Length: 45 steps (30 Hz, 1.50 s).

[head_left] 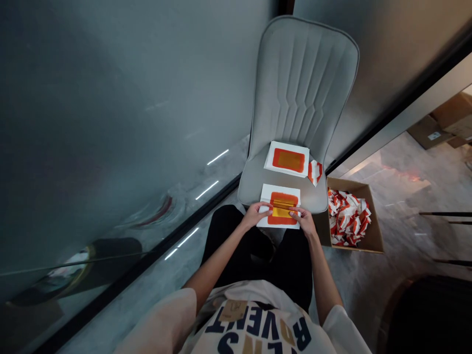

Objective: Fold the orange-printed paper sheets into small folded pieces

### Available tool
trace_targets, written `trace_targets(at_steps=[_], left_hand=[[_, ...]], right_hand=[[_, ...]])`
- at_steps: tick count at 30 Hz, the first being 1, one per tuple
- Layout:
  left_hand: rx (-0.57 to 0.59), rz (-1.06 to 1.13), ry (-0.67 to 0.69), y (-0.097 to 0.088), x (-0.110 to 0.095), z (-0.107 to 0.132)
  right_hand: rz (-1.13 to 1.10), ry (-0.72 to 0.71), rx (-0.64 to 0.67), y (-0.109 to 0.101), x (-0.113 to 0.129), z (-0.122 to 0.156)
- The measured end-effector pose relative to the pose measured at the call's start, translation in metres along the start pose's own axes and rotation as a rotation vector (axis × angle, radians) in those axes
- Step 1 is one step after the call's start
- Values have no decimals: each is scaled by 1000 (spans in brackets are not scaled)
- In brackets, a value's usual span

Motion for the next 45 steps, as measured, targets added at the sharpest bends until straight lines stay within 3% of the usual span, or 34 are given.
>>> trace_targets(at_steps=[3,13,24,28,31,33,34,35,39,45], left_hand=[[-13,-51,42,0,-1,-1],[20,-49,3,-7,1,-6],[-50,-173,81,-9,-1,-14],[-110,-258,104,-10,-9,-2],[-291,-387,113,-8,-22,21],[-582,-661,194,-3,-35,38],[-616,-771,248,4,-42,43],[-585,-861,308,11,-48,44],[-253,-1016,458,35,-57,29],[-162,-1045,451,37,-49,12]], right_hand=[[12,-2,12,-1,0,2],[141,-105,60,-6,-7,0],[244,-173,27,-4,-9,-7],[254,-177,19,-1,-10,-7],[254,-170,12,1,-9,-7],[251,-165,8,0,-8,-6],[249,-163,6,0,-7,-6],[246,-160,5,0,-7,-7],[234,-146,4,0,-6,-8],[211,-133,-7,1,-5,-7]])
Point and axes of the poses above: each hand's wrist, its own z-axis away from the middle knuckle, its own y-axis out of the palm, x = y × z, the point moved 3 cm from there along -z, towards the middle knuckle, and after that the axes turned 12 degrees about -y, right-handed, at the moved point
